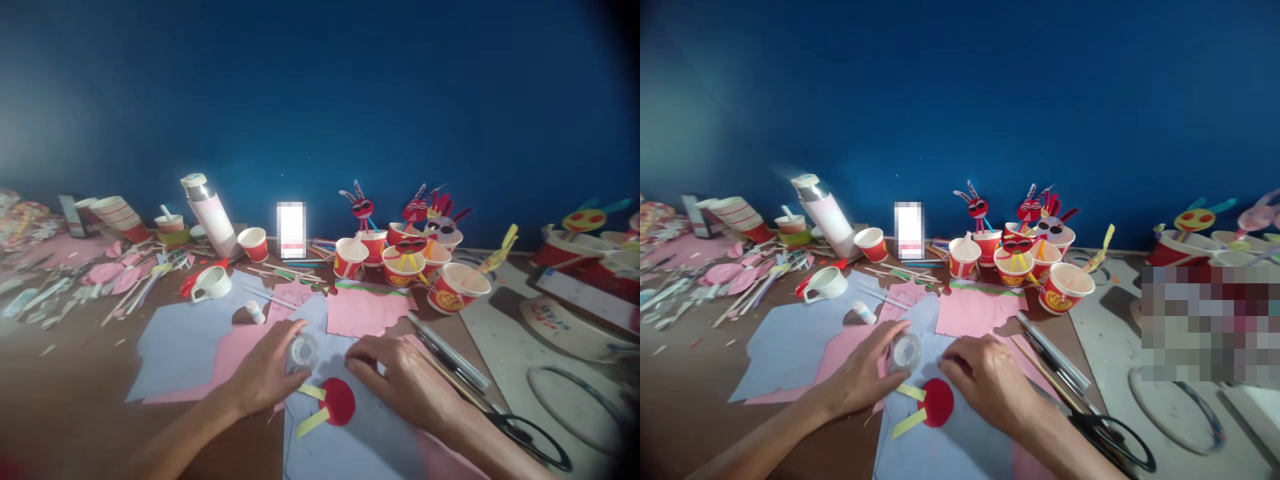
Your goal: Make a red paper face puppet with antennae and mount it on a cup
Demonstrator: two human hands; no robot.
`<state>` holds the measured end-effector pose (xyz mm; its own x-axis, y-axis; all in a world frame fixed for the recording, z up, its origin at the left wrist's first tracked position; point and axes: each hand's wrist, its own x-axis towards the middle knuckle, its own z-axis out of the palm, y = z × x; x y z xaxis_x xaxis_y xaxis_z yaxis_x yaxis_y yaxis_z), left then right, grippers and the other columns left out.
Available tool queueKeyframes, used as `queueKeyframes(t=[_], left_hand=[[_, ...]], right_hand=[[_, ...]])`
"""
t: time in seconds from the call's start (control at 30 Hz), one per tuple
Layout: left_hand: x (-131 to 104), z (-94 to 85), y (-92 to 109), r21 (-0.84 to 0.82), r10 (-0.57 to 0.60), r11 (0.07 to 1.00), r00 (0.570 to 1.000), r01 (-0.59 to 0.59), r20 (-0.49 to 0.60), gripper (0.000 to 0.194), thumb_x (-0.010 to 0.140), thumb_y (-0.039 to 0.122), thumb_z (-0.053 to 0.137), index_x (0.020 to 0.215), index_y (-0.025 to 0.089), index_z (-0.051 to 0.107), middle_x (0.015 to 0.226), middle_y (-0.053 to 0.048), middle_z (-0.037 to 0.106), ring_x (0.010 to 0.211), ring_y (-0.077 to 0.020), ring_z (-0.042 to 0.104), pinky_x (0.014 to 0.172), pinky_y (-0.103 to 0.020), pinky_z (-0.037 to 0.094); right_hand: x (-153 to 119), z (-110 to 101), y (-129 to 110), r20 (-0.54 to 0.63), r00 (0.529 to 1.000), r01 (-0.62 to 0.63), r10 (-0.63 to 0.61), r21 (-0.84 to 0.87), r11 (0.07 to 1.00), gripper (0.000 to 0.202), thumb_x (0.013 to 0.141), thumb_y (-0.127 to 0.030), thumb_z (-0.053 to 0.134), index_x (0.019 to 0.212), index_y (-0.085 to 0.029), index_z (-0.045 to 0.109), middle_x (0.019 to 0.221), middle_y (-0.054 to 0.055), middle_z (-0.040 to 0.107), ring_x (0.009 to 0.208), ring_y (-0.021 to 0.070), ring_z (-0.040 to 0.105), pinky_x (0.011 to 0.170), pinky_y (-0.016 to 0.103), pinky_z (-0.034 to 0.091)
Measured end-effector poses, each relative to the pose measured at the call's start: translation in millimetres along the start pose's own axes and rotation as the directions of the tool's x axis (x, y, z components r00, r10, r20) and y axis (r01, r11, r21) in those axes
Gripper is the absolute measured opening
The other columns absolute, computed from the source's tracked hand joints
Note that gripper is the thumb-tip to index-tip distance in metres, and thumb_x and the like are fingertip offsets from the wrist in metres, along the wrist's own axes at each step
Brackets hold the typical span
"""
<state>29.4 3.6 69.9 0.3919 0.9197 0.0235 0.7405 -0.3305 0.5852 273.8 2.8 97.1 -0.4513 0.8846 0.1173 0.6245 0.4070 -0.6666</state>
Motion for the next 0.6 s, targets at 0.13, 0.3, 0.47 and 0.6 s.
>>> queueKeyframes(t=[0.13, 0.3, 0.47, 0.6], left_hand=[[-6.3, -3.9, 9.9, -0.281, -0.038, 0.958, 0.998, 0.052, 0.055, 0.078, 0.072, 0.014, 0.061, 0.140, 0.025, 0.025, 0.134, -0.010, 0.048, 0.117, -0.0261, 0.052, 0.100, -0.039, 0.045], [-8.7, 1.6, 7.7, -0.322, 0.046, 0.946, 0.997, -0.024, 0.061, 0.073, 0.073, 0.011, 0.061, 0.136, 0.029, 0.029, 0.139, -0.008, 0.043, 0.132, -0.0294, 0.038, 0.107, -0.041, 0.040], [-11.0, 13.3, 0.5, -0.394, 0.092, 0.916, 0.995, -0.068, 0.042, 0.072, 0.075, 0.012, 0.062, 0.136, 0.031, 0.028, 0.139, -0.008, 0.045, 0.127, -0.0293, 0.046, 0.104, -0.040, 0.044], [-14.8, 18.9, -1.6, -0.524, 0.075, 0.851, 0.994, -0.026, 0.074, 0.074, 0.076, 0.011, 0.060, 0.138, 0.032, 0.026, 0.137, -0.010, 0.047, 0.125, -0.0289, 0.049, 0.105, -0.042, 0.044]], right_hand=[[16.6, 12.6, 2.7, 0.003, 0.983, -0.173, 0.183, 0.335, 0.926, 0.018, 0.085, -0.024, 0.053, 0.090, -0.020, 0.070, 0.083, 0.002, 0.073, 0.074, 0.0161, 0.066, 0.065, 0.026, 0.048], [17.9, 24.9, 5.2, 0.074, 0.980, -0.192, 0.187, 0.622, 0.759, 0.030, 0.086, -0.042, 0.056, 0.096, -0.017, 0.069, 0.089, 0.005, 0.072, 0.081, 0.0179, 0.064, 0.069, 0.028, 0.049], [17.5, 30.8, 2.9, 0.081, 0.966, -0.229, 0.246, 0.710, 0.666, 0.028, 0.081, -0.042, 0.062, 0.083, -0.015, 0.068, 0.073, 0.002, 0.068, 0.065, 0.0132, 0.058, 0.062, 0.025, 0.044], [17.1, 32.0, 1.2, 0.035, 0.953, -0.245, 0.300, 0.671, 0.699, 0.018, 0.080, -0.033, 0.062, 0.073, -0.017, 0.067, 0.066, -0.001, 0.064, 0.062, 0.0117, 0.055, 0.061, 0.023, 0.043]])
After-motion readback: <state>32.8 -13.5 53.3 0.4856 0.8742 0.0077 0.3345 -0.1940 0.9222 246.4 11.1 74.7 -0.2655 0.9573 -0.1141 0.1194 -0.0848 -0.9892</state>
